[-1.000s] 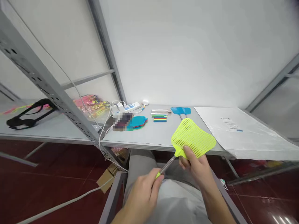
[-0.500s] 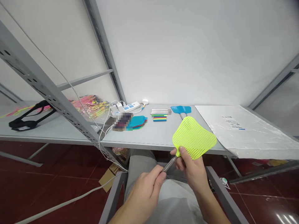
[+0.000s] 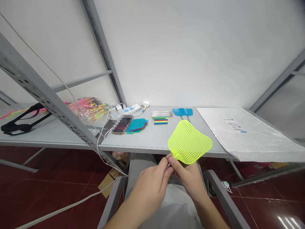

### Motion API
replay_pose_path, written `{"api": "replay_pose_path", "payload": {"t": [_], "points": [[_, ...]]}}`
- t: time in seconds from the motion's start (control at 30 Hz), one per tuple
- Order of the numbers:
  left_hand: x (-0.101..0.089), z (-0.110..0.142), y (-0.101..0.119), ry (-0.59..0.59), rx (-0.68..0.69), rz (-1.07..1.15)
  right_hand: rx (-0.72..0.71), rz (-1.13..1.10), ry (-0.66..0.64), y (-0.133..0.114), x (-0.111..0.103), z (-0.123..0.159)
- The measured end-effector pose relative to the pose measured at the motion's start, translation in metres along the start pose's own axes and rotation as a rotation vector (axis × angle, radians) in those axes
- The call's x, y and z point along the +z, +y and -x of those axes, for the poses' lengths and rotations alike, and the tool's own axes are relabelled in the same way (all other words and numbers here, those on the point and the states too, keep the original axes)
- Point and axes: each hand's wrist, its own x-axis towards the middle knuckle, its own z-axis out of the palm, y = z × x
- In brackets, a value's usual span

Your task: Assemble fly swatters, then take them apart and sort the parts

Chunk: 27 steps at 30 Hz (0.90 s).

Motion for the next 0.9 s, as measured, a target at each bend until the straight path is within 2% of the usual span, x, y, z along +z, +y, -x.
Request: {"api": "replay_pose_path", "payload": {"t": [0.2, 0.27, 0.4, 0.5, 0.57, 0.67, 0.9], "points": [[0.006, -0.018, -0.010, 0.004, 0.024, -0.193, -0.085, 0.111, -0.050, 0.009, -0.008, -0.007], [0.008, -0.016, -0.016, -0.005, 0.012, -0.255, -0.085, 0.094, 0.023, 0.010, -0.020, -0.011], [0.010, -0.001, -0.031, -0.040, -0.027, -0.305, -0.193, -0.061, 0.336, -0.003, -0.058, -0.022], [0.011, 0.009, -0.038, -0.056, -0.013, -0.246, -0.203, -0.146, 0.312, -0.017, -0.076, -0.025], [0.010, 0.012, -0.039, -0.031, -0.009, -0.221, -0.185, -0.220, 0.292, -0.020, -0.076, -0.024], [0.008, 0.011, -0.037, 0.020, -0.019, -0.202, -0.148, -0.257, 0.264, -0.013, -0.064, -0.023], [0.012, 0.011, -0.028, 0.057, -0.045, -0.152, -0.110, 0.026, -0.008, 0.004, -0.032, -0.016]]}}
